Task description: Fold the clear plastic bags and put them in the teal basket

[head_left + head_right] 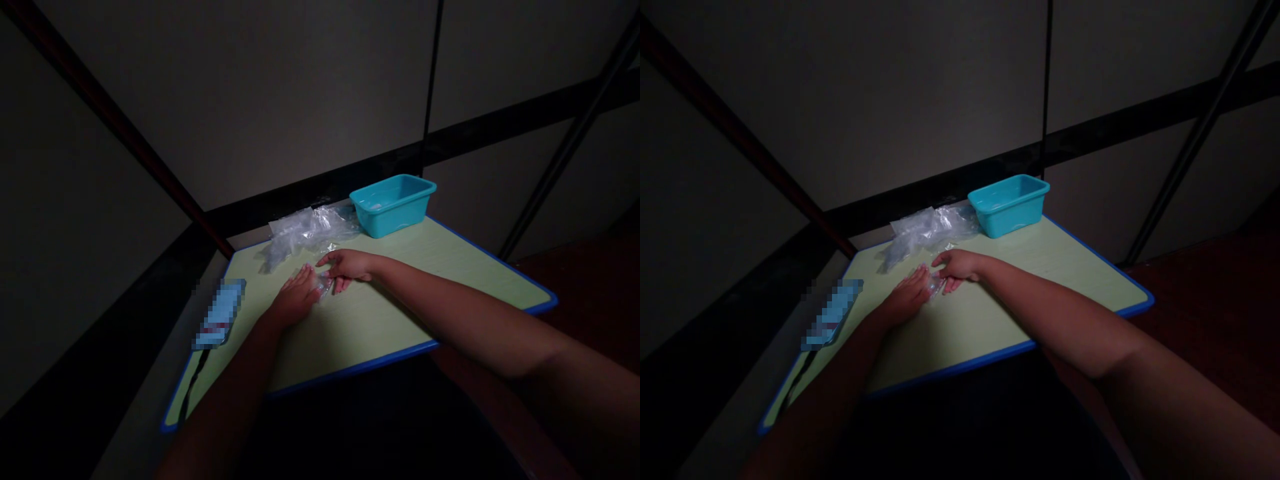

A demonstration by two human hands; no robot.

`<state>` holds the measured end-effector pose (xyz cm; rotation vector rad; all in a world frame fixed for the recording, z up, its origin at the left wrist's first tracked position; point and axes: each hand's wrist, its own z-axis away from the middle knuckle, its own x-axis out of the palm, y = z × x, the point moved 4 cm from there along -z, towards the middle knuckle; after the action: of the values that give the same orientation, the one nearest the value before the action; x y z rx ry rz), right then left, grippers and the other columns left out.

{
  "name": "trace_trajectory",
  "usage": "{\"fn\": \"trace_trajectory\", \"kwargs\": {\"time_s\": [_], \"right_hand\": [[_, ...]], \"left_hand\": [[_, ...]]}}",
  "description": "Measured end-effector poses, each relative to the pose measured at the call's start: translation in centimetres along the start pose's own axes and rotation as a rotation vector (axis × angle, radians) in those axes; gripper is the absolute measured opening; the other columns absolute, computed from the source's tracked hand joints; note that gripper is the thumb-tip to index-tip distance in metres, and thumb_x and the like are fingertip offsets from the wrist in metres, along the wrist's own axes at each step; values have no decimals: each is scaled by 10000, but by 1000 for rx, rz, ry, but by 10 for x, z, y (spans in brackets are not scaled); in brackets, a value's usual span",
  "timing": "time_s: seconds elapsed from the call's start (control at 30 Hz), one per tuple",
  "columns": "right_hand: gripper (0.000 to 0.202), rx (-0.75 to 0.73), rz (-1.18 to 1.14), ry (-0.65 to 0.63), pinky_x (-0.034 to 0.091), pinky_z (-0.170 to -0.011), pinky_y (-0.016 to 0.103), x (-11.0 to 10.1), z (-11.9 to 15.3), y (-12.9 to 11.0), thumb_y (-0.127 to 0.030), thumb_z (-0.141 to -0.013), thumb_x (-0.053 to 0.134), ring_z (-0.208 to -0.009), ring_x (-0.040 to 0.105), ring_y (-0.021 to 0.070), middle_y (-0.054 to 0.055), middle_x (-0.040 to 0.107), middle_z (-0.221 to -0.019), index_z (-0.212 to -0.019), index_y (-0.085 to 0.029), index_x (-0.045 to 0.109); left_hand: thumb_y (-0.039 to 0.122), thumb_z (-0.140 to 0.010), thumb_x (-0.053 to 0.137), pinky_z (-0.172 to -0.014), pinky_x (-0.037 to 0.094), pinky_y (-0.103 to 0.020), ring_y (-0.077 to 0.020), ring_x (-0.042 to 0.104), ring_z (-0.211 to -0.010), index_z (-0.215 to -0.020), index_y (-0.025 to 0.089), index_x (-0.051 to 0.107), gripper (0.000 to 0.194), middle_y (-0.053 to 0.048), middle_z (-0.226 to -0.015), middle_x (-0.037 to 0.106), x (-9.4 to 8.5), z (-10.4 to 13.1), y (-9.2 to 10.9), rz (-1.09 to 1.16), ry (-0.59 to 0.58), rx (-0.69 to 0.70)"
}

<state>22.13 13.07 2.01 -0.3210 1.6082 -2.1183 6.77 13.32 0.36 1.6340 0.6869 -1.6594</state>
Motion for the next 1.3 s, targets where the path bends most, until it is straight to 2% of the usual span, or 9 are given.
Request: {"fn": "trace_trajectory", "kwargs": {"time_s": [0.27,0.37,0.47,0.73,0.87,1.1,1.3], "right_hand": [[466,26,-61,-164,488,-392,155,-6,-3,-1,-161,-905,491,-423,609,91,-20,649,-702,-1341,-212,333],[570,11,-59,-261,457,-372,134,-7,-6,-2,-181,-888,530,-408,598,82,-18,660,-730,-1393,-258,277],[674,1,-47,-307,420,-357,114,-5,-7,-3,-185,-855,586,-398,585,68,-8,678,-781,-1421,-293,236],[725,13,-8,-321,445,-392,127,-1,-8,-2,-191,-849,599,-378,558,57,12,697,-776,-1448,-247,194],[726,33,26,-289,492,-437,148,1,-8,-2,-223,-846,616,-390,568,58,25,707,-805,-1443,-250,204],[507,77,-21,-285,541,-506,180,-6,-1,-3,-281,-852,614,-459,624,73,22,691,-873,-1313,-247,406],[384,63,-40,-226,555,-527,210,-18,3,-4,-283,-879,570,-494,643,91,-8,659,-831,-1242,-239,454]], "left_hand": [[341,-935,189,-1121,187,-430,-217,117,-1407,-1443,74,214,575,-135,-1526,151,1,-2,1,-4,-3,-21],[345,-936,194,-1120,186,-438,-221,127,-1406,-1436,80,236,568,-135,-1520,179,2,-2,0,7,11,-12],[351,-941,201,-1116,188,-448,-226,147,-1403,-1432,111,256,549,-127,-1514,210,2,-3,1,26,26,-14],[389,-948,178,-1119,175,-439,-228,156,-1403,-1430,106,262,566,-128,-1513,223,2,-2,3,19,9,-23],[425,-947,189,-1121,170,-448,-231,135,-1407,-1431,117,256,578,-127,-1516,216,1,-2,4,35,-2,-34],[520,-922,260,-1110,178,-488,-249,110,-1410,-1434,203,259,602,-112,-1532,165,-1,-1,5,53,15,0],[569,-895,271,-1110,182,-477,-268,118,-1407,-1453,96,181,737,-177,-1525,120,-1,-1,6,8,-16,-29]]}}
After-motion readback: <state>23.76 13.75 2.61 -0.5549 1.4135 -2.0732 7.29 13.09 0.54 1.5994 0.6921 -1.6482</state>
